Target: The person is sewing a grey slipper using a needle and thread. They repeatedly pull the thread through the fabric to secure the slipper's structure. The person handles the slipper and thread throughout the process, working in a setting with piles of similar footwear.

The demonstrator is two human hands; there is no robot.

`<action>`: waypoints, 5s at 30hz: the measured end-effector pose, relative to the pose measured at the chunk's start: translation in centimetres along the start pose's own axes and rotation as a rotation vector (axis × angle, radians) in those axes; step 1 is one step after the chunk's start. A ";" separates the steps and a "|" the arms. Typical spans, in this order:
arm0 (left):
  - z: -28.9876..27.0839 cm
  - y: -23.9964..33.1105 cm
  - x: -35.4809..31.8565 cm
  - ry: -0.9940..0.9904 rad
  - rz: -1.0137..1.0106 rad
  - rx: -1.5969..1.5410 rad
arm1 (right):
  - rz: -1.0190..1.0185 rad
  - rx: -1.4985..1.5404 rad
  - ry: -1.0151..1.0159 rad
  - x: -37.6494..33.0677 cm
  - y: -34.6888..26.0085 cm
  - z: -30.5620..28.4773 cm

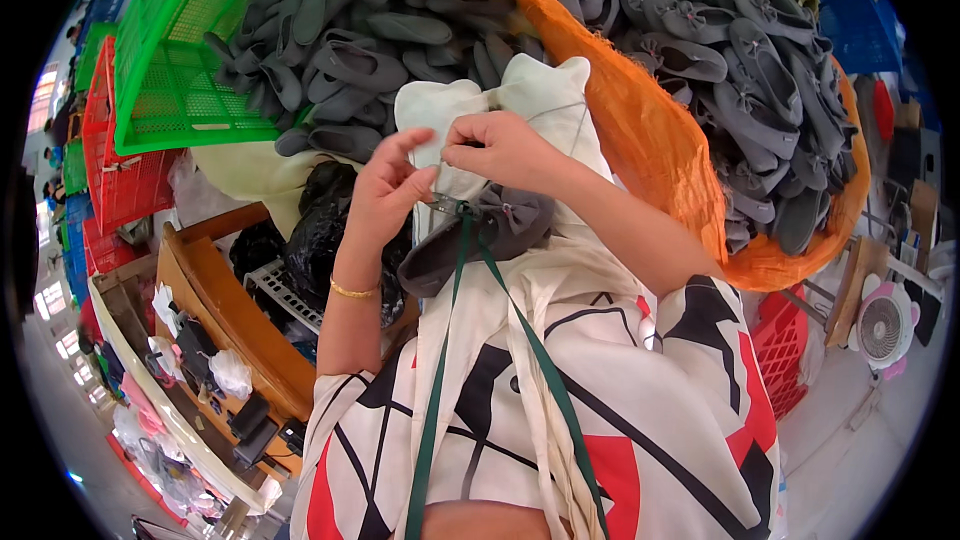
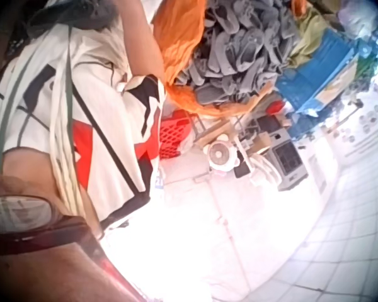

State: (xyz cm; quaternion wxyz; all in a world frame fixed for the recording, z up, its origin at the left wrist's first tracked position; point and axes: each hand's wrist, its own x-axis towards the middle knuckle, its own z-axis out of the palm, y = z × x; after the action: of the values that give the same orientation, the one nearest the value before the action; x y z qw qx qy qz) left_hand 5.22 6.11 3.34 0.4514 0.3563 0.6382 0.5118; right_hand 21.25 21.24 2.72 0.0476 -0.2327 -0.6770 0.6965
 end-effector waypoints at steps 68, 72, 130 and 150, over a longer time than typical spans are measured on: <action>4.8 0.1 -2.5 0.166 0.211 0.768 | -0.187 0.019 0.469 -5.5 4.6 -5.1; 7.2 1.5 -3.0 0.338 0.563 1.035 | -0.120 -0.159 0.504 -4.8 6.3 -3.4; 11.0 -4.1 0.5 0.169 -0.447 -0.755 | -0.153 -0.382 0.697 -6.9 5.0 -4.1; 8.8 -3.5 -1.1 0.034 -0.341 -0.841 | -0.180 -0.295 0.599 -5.5 3.1 -2.6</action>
State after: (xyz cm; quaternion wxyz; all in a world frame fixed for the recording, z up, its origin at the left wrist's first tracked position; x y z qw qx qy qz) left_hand 13.90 7.30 -0.41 0.6242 0.0237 0.4317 0.6507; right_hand 27.89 21.25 1.19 0.2712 -0.3705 -0.7444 0.4849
